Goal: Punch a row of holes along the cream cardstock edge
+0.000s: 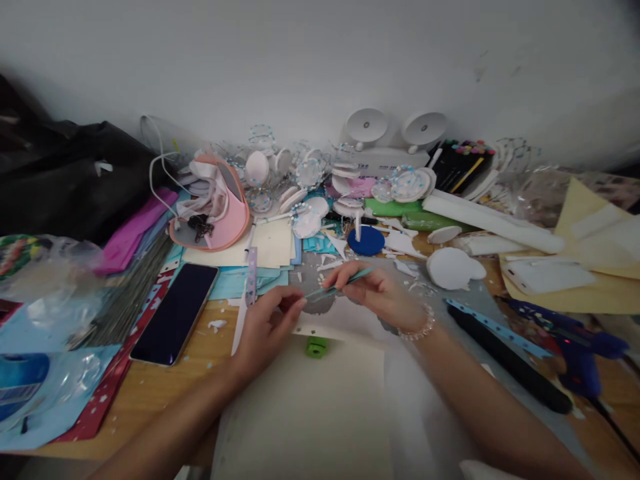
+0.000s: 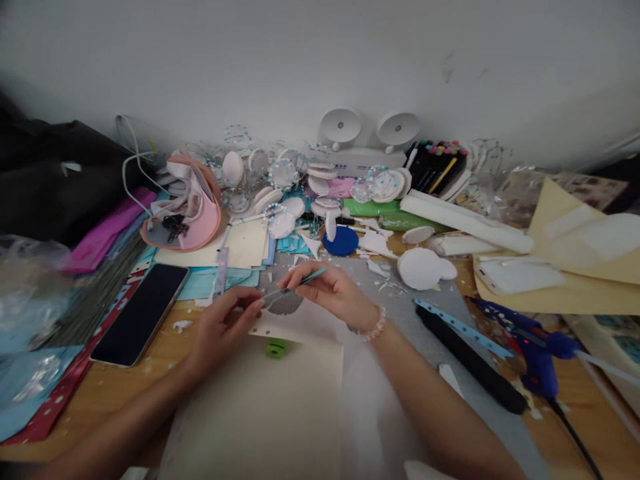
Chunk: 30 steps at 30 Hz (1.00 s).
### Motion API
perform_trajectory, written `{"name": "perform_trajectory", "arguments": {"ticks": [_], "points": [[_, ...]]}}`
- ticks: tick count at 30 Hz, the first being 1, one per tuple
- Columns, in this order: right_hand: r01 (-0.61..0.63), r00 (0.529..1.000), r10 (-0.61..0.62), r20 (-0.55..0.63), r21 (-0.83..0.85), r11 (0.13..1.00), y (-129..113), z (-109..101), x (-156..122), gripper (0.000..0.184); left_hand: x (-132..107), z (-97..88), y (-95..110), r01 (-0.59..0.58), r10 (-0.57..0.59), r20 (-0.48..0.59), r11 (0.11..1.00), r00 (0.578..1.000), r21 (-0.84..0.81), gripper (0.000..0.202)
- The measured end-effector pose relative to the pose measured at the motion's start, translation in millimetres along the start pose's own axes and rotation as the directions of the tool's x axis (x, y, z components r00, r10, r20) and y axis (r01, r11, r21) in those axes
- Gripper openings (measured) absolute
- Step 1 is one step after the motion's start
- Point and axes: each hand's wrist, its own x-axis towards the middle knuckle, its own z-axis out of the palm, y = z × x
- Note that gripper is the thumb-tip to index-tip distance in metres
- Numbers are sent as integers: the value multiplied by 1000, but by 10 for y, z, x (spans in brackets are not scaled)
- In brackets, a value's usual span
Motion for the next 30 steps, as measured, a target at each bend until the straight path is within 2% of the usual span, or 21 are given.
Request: {"name": "perform_trajectory", "arguments": {"ticks": [5, 10, 13, 16, 18, 22, 25, 30], "points": [[-17, 1000, 17, 2, 8, 1000, 5, -1, 4, 11, -10, 6, -29, -12, 11, 8, 1000, 1000, 22, 9], [22, 983, -8, -184, 76, 997, 26, -26, 19, 11, -2, -4, -4, -9, 8, 38, 999, 999, 40, 10], [-27, 974, 22, -227, -19, 999, 32, -11, 23, 14, 2, -3, 0, 18, -19, 40, 1000, 999, 19, 11], [-85, 984, 49, -172, -210, 974, 26, 54, 12, 15, -2, 3, -15, 25, -26, 38, 1000, 999, 4, 12], [-87, 992, 49, -113, -362, 928, 14, 116, 4, 12, -8, 5, -27, 25, -24, 40, 1000, 999, -11, 13], [1, 999, 29, 41, -598, 801, -16, 221, 4, 11, -18, -3, -27, 4, -2, 65, 1000, 998, -20, 13], [51, 996, 7, 86, -656, 753, -24, 257, 7, 12, -14, -13, -10, -49, 48, 71, 999, 996, 7, 14], [57, 998, -19, 64, -658, 751, -5, 268, -2, 12, 5, -14, 8, -120, 118, 60, 992, 991, 30, 15]]}}
